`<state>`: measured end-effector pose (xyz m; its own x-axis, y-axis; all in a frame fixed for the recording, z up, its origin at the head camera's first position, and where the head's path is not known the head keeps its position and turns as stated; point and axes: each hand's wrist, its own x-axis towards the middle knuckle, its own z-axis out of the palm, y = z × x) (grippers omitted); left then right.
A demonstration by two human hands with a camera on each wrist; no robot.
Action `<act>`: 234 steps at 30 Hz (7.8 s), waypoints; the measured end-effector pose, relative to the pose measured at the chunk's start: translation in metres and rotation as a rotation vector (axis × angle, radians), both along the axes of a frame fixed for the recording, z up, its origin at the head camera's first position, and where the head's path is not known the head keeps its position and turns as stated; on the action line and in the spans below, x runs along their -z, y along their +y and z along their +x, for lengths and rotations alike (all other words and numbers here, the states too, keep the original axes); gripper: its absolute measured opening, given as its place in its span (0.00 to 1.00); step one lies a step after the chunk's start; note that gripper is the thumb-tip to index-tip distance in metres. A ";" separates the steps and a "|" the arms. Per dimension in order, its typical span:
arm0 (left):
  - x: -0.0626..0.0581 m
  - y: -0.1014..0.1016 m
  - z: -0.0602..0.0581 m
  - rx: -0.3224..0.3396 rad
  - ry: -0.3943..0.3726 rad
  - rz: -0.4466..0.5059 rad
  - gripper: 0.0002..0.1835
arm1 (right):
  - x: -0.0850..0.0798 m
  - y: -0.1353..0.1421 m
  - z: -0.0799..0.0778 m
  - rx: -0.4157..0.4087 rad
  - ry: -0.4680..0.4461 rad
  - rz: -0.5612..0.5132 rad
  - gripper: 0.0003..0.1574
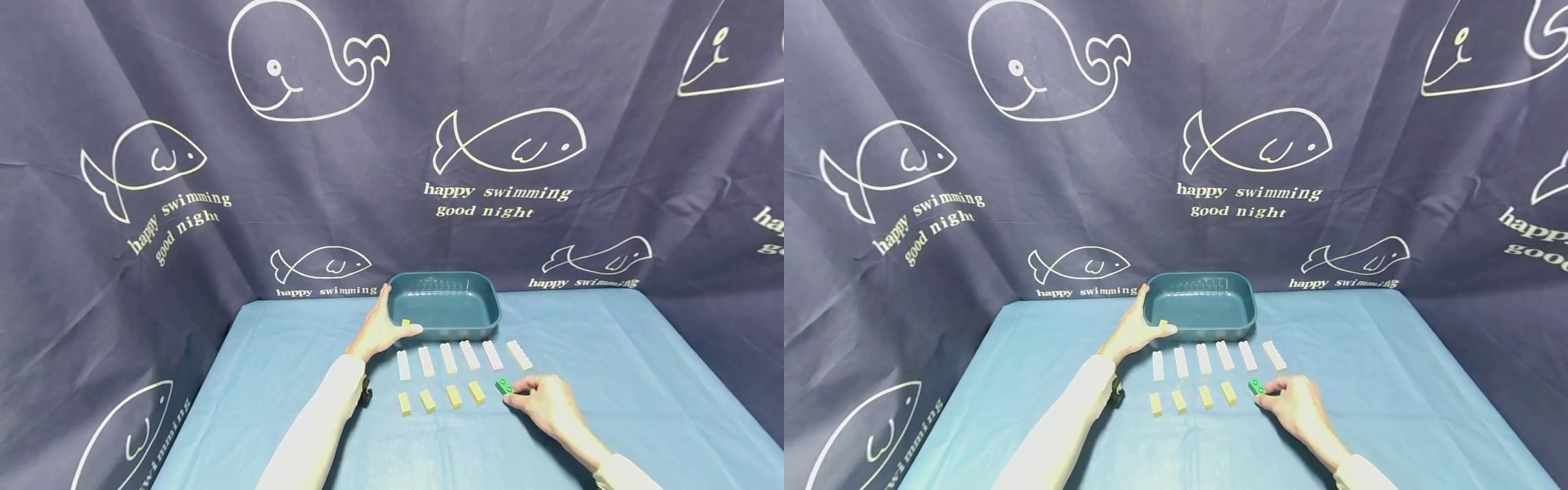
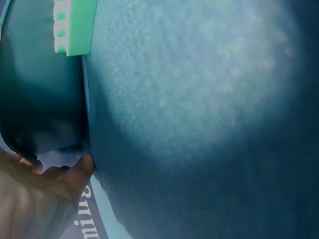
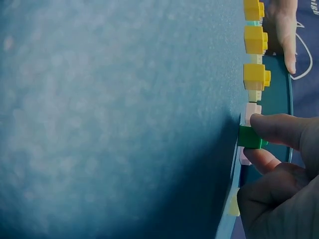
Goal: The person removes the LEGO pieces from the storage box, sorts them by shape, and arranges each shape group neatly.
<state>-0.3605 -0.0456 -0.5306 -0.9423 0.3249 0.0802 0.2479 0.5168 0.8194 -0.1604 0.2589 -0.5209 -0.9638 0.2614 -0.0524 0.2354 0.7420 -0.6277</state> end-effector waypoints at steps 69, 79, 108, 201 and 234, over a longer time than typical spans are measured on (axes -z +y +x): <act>-0.001 0.001 -0.003 -0.022 -0.034 -0.043 0.71 | -0.042 -0.053 -0.163 -0.375 0.086 -0.127 0.20; 0.004 0.001 -0.001 -0.010 -0.012 -0.039 0.71 | -0.029 -0.079 -0.179 -0.463 0.092 -0.047 0.14; -0.002 -0.001 0.000 -0.002 -0.008 -0.055 0.69 | -0.024 -0.109 -0.214 -0.728 -0.035 0.030 0.12; 0.000 0.000 0.002 -0.019 -0.050 -0.014 0.70 | -0.045 -0.013 -0.130 -0.288 0.249 -0.153 0.12; 0.000 0.000 0.006 -0.012 -0.056 0.000 0.70 | -0.030 0.044 -0.025 -0.108 0.213 -0.190 0.16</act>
